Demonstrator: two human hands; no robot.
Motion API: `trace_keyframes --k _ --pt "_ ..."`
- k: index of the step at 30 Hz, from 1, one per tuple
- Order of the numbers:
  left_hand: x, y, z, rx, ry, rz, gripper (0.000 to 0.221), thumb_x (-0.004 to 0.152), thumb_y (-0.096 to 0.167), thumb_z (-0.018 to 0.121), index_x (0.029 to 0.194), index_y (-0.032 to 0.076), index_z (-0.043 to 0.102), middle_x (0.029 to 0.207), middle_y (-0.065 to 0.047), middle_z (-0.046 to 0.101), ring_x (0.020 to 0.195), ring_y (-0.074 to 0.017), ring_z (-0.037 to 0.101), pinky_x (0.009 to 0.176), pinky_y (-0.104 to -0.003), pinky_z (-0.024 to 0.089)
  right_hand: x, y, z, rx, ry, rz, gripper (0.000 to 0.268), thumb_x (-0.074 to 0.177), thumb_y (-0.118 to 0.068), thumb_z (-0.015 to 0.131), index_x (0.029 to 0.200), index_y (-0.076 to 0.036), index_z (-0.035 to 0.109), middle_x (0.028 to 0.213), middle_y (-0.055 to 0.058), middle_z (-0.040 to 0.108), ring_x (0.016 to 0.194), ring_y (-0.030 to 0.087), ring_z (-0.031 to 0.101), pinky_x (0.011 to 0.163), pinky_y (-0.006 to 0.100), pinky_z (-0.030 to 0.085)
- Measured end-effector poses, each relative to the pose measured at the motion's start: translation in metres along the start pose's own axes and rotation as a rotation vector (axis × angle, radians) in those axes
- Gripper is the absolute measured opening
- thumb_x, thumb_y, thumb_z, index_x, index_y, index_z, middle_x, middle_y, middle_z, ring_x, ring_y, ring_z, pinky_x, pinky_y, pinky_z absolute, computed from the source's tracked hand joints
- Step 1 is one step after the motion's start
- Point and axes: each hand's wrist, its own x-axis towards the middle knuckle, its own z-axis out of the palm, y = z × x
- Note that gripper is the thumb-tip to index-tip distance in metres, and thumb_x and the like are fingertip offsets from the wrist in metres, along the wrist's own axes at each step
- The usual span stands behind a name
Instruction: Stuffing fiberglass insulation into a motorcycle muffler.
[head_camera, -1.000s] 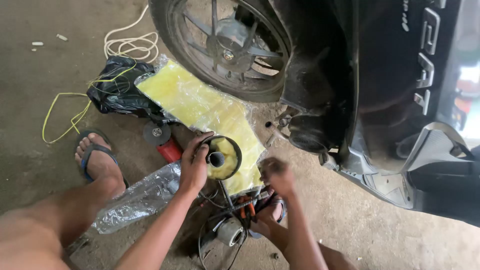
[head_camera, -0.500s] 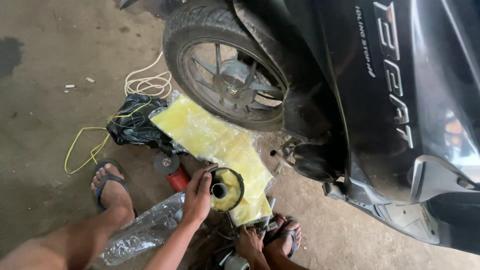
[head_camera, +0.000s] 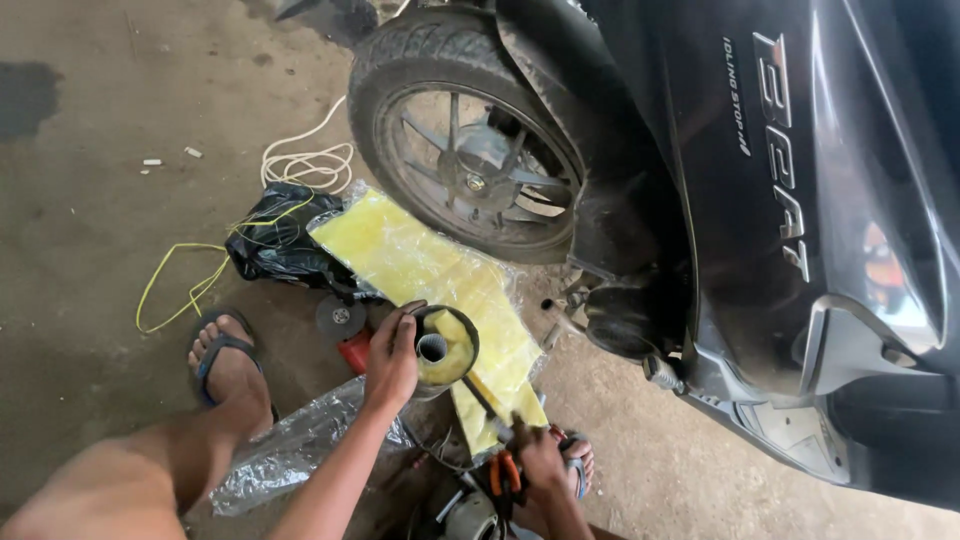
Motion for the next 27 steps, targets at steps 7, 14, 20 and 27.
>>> trace_keyframes --k 7,14,20,27 --pt "-0.010 0.002 -0.002 0.071 0.021 0.128 0.035 0.100 0.022 0.054 0.126 0.003 0.066 0.121 -0.011 0.069 0.109 -0.0228 0.065 0.097 -0.033 0.051 -0.118 -0.065 -0.072 -0.290 0.456 0.113 0.063 0.081 -0.059 0.066 0.104 0.000 0.058 0.089 0.016 0.059 0.082 0.028 0.056 0.071 0.042 0.046" --pt "-0.011 0.007 -0.003 0.011 -0.056 0.072 0.042 0.088 0.007 0.067 0.130 0.003 0.062 0.120 -0.012 0.069 0.106 -0.0220 0.068 0.096 -0.033 0.057 -0.246 -0.120 -0.134 -0.498 0.831 -0.033 0.026 0.087 -0.017 0.082 0.078 0.007 0.079 0.050 0.021 0.070 0.036 0.028 0.059 0.040 0.034 0.044" --pt "-0.021 -0.010 0.004 0.138 -0.039 0.235 0.038 0.089 0.014 0.072 0.124 0.004 0.063 0.111 -0.011 0.064 0.096 -0.0226 0.064 0.088 -0.035 0.056 -0.285 -0.174 -0.126 -0.682 0.767 -0.428 0.022 0.069 -0.015 0.084 0.083 0.001 0.080 0.080 0.015 0.085 0.055 0.024 0.083 0.058 0.035 0.068" --pt "-0.028 0.007 0.006 0.103 -0.161 0.153 0.040 0.091 0.017 0.072 0.128 0.005 0.062 0.110 -0.011 0.062 0.092 -0.0207 0.068 0.081 -0.033 0.066 -0.271 -0.223 -0.098 -0.830 0.587 -0.528 0.017 0.069 -0.023 0.086 0.068 -0.007 0.083 0.034 0.005 0.065 0.026 0.017 0.042 0.033 0.034 0.035"
